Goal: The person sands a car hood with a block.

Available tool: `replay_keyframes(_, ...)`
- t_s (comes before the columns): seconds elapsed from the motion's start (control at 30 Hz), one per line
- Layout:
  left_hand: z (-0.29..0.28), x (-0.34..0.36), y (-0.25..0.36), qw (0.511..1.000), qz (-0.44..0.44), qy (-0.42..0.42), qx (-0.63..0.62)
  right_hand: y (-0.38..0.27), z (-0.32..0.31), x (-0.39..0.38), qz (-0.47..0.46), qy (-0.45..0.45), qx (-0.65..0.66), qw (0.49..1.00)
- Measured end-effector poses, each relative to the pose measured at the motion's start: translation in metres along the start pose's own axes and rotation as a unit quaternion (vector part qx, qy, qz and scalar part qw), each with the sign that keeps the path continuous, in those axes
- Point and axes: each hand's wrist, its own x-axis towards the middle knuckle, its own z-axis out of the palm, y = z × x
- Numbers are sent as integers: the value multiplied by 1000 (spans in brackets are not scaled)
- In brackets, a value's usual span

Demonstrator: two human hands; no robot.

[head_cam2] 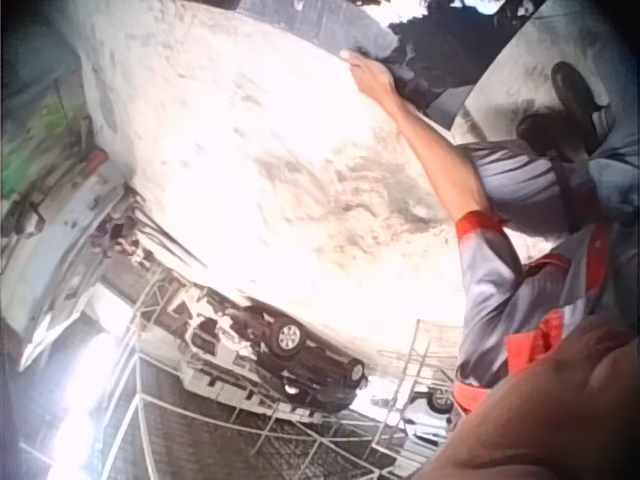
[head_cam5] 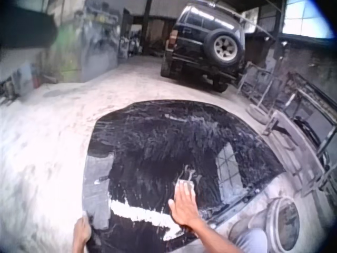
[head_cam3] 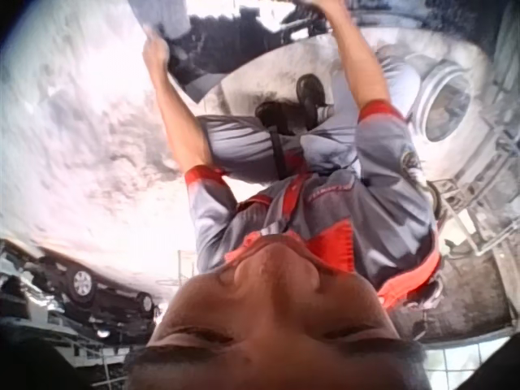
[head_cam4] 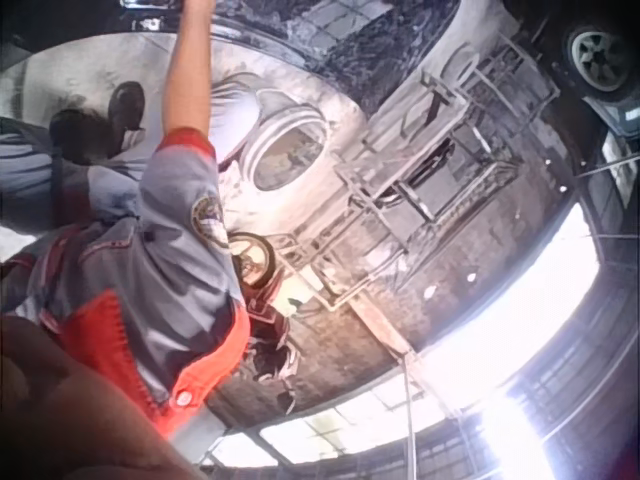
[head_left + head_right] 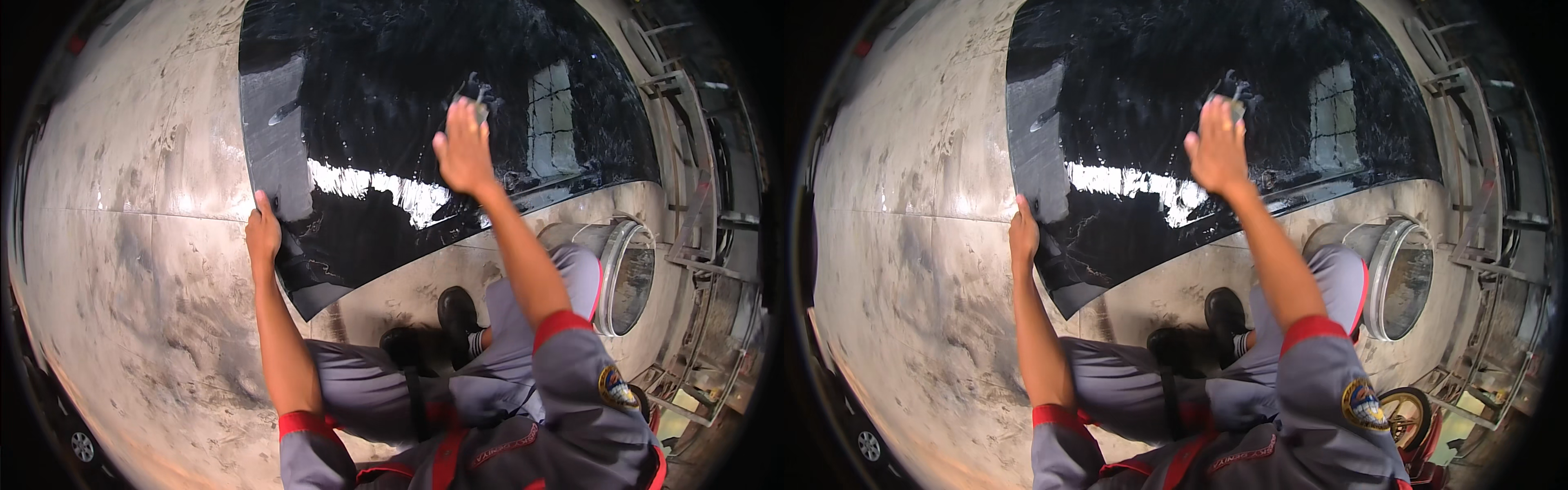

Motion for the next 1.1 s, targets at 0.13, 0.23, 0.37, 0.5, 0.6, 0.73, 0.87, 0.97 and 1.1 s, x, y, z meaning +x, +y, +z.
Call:
replay_keyframes(0.13,-2,9,4,1000,-1,-15,4,-62,-7,-85,-180,-175,102,962)
replay_keyframes(0.23,-4,7,4,998,8,-15,-54,-36,-12,-77,-230,-198,76,950)
replay_keyframes(0.37,-2,-4,2,1000,12,3,29,3,-11,-58,-152,-145,-30,977)
replay_keyframes(0.5,-3,-6,5,999,20,5,25,-83,4,-72,-314,-185,76,928)
replay_keyframes(0.6,-5,-4,6,998,50,-11,-42,-73,8,-72,-365,-156,82,914)
replay_keyframes(0.73,-7,-6,4,999,28,-31,-18,16,-8,-74,-156,-145,-26,977)
replay_keyframes(0.87,-7,-6,9,999,1,-31,11,-43,11,-62,-253,-188,121,941)
replay_keyframes(0.97,-8,-6,12,999,-3,-37,-2,-81,29,-24,-429,-71,150,888)
replay_keyframes(1.1,-6,-14,8,999,-6,-34,-11,17,9,35,-296,-14,50,954)
